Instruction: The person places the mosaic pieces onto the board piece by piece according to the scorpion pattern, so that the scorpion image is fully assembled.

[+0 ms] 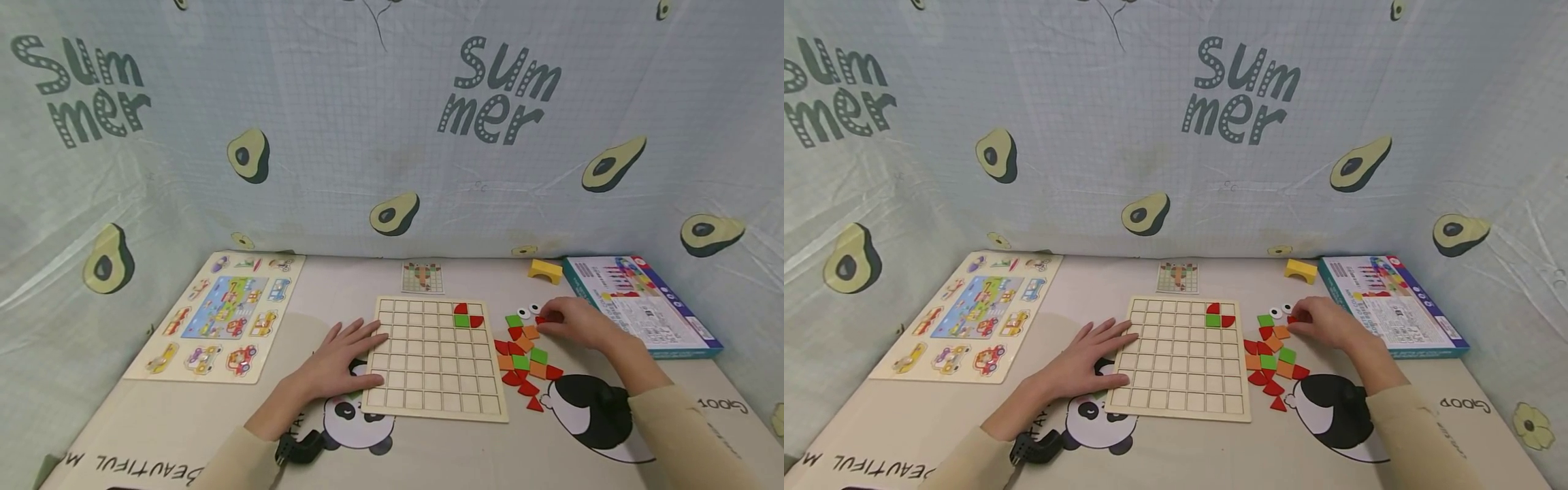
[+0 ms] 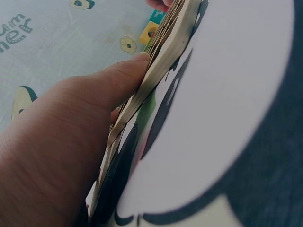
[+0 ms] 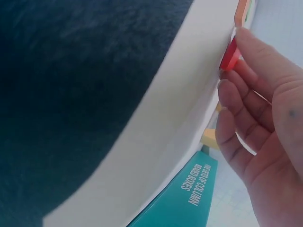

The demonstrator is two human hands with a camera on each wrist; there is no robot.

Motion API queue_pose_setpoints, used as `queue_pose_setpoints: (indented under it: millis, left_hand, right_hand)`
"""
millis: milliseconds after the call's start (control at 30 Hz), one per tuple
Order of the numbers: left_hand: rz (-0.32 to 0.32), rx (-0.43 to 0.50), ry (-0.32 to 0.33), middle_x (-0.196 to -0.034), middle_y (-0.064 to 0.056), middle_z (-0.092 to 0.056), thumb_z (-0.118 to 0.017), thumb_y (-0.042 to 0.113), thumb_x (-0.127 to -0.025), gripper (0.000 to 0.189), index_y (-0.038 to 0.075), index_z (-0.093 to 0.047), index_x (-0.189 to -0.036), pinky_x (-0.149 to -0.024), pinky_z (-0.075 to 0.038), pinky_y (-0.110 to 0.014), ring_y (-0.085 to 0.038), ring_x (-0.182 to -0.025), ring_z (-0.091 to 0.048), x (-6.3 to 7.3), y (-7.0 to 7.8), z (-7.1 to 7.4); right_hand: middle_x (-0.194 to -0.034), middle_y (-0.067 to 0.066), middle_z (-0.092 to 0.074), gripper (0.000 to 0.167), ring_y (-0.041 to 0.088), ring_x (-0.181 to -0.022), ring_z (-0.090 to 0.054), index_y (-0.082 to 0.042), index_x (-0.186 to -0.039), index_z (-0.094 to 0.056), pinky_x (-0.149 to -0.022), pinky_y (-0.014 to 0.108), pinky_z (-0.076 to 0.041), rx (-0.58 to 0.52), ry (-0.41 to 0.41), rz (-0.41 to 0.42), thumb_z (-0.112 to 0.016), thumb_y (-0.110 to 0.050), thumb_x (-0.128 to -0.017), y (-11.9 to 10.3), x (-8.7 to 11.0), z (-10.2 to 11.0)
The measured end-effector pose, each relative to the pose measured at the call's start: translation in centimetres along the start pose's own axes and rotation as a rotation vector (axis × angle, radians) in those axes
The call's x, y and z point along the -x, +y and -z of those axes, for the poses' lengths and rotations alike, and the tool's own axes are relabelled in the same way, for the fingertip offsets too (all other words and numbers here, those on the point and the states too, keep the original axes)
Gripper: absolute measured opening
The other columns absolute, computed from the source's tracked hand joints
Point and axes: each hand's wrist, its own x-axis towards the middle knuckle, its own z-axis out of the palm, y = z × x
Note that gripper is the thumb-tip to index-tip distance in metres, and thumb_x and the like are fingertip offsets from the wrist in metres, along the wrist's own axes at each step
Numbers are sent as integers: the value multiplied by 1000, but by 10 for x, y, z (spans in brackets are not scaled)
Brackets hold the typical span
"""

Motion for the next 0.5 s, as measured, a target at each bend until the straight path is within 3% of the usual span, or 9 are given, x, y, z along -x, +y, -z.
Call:
queue_pose_setpoints:
  millis: [200, 500]
  left_hand:
    - [-5, 3, 3, -164, -4, -30, -64, 60, -90, 76, 20, -47, -153, -118, -7, -63, -35, -151, -18, 0, -1, 0]
    - [-6, -3, 6, -163, -3, -31, -64, 59, -90, 76, 20, -48, -153, -118, -8, -63, -35, -151, -19, 0, -1, -1]
  right_hand:
    - [-91, -1, -65, 25, 20, -84, -57, -2, -107, -70, -76, 34, -54, -2, 50, 16, -76, -21, -92, -3, -5, 1]
    - [-89, -3, -64, 24, 17, -81, -56, -3, -111, -72, -71, 30, -52, -21, 121, 102, -74, -20, -94, -26, -14, -1]
